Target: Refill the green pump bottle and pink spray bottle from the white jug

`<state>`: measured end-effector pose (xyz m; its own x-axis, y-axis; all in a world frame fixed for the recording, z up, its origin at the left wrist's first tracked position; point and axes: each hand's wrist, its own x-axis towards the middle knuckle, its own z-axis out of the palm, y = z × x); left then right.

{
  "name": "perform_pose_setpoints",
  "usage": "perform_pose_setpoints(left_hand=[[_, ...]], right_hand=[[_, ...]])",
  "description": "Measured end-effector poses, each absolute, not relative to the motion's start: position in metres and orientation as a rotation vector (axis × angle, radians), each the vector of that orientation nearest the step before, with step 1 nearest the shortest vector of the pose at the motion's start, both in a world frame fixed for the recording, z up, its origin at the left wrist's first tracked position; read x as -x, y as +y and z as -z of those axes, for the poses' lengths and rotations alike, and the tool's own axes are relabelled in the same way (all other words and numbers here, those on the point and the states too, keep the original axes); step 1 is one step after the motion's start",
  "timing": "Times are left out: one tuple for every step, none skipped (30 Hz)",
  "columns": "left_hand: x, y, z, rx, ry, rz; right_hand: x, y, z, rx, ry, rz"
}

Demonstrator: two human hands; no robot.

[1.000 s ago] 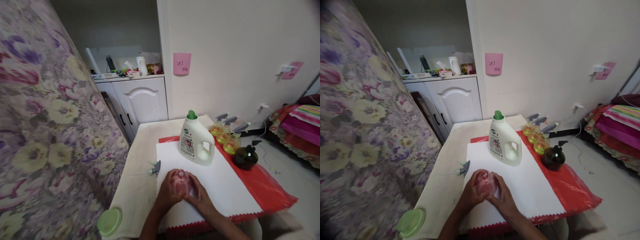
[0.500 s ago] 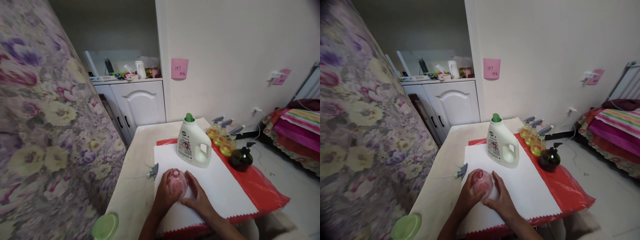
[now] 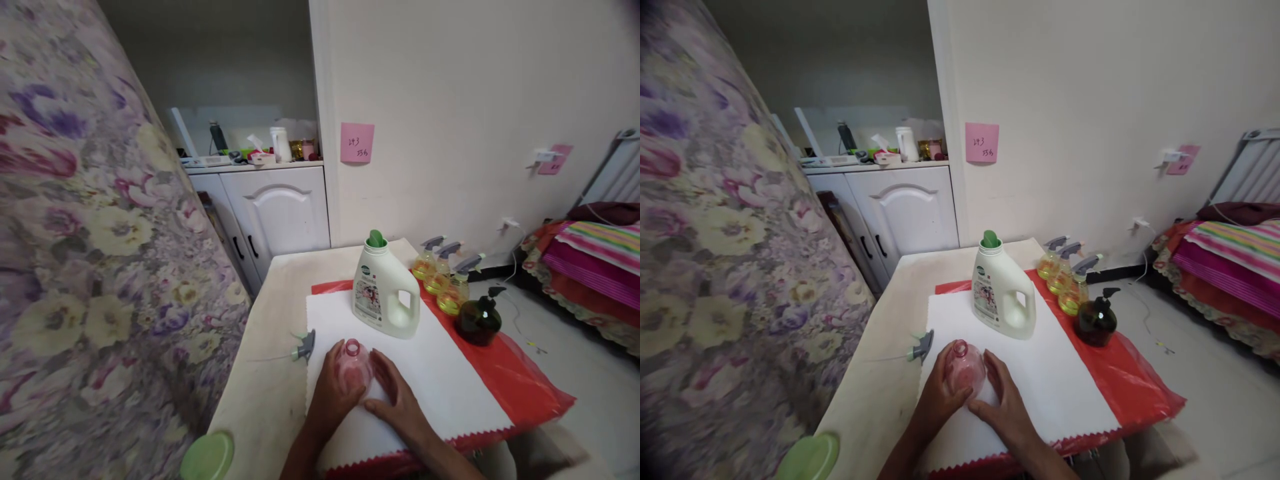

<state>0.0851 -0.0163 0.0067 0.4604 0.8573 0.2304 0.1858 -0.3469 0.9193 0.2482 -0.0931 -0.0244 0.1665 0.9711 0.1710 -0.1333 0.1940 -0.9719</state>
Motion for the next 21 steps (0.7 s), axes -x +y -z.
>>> perform_pose_setpoints(left_hand=[[-0.085,-0.016,-0.006,-1.809,0.897,-0.934],[-0.085,-0.016,-0.006,-1.81,0.908,-0.932],[-0.085,-0.016,-0.006,-1.809,0.92,-0.928],[-0.086,-0.016,-0.007,-1.809,0.928,-0.921],[-0.086,-0.017,-0.008,-1.811,0.93,-0.913],[-0.087,-0.017,-0.009,-1.813,0.929,-0.904],[-0.087,-0.018,-0.009,-1.815,0.928,-0.899],[-0.087,-0.018,-0.01,-1.815,0.929,-0.895],[-0.088,-0.019,-0.01,-1.811,0.933,-0.895],[-0.088,-0.019,-0.011,-1.804,0.94,-0.898],[-0.088,-0.02,-0.011,-1.797,0.943,-0.9],[-0.088,-0.02,-0.011,-1.791,0.945,-0.902],[-0.087,-0.02,-0.011,-1.787,0.948,-0.903],[-0.087,-0.021,-0.011,-1.784,0.951,-0.903],[-0.086,-0.021,-0.01,-1.779,0.957,-0.904],[-0.086,-0.021,-0.01,-1.777,0.963,-0.903],[-0.086,-0.021,-0.009,-1.773,0.968,-0.901],[-0.086,-0.02,-0.008,-1.768,0.972,-0.901],[-0.086,-0.02,-0.007,-1.763,0.969,-0.9],[-0.086,-0.02,-0.006,-1.757,0.966,-0.902],[-0.086,-0.021,-0.005,-1.751,0.963,-0.903]], right_hand=[[-0.251,-0.095,0.019,1.037,-1.069,-1.01],[-0.254,-0.096,0.013,1.039,-1.068,-0.974],[-0.259,-0.097,0.005,1.043,-1.065,-0.924],[-0.266,-0.097,-0.003,1.05,-1.057,-0.867],[-0.274,-0.096,-0.011,1.054,-1.043,-0.811],[-0.283,-0.094,-0.019,1.066,-1.012,-0.754],[-0.294,-0.09,-0.026,1.084,-0.971,-0.703],[-0.305,-0.086,-0.032,1.106,-0.918,-0.655],[-0.316,-0.081,-0.037,1.122,-0.864,-0.609],[-0.326,-0.075,-0.04,1.138,-0.816,-0.565],[-0.336,-0.068,-0.043,1.158,-0.792,-0.525],[-0.344,-0.061,-0.044,1.181,-0.788,-0.495],[-0.35,-0.054,-0.045,1.19,-0.797,-0.493],[-0.355,-0.047,-0.045,1.196,-0.815,-0.496],[-0.358,-0.04,-0.045,1.198,-0.837,-0.505],[-0.36,-0.034,-0.045,1.197,-0.861,-0.519],[-0.362,-0.028,-0.046,1.2,-0.886,-0.53],[-0.363,-0.023,-0.047,1.205,-0.911,-0.541],[-0.363,-0.018,-0.048,1.214,-0.936,-0.553],[-0.365,-0.014,-0.05,1.227,-0.962,-0.565],[-0.366,-0.011,-0.052,1.243,-0.988,-0.577]])
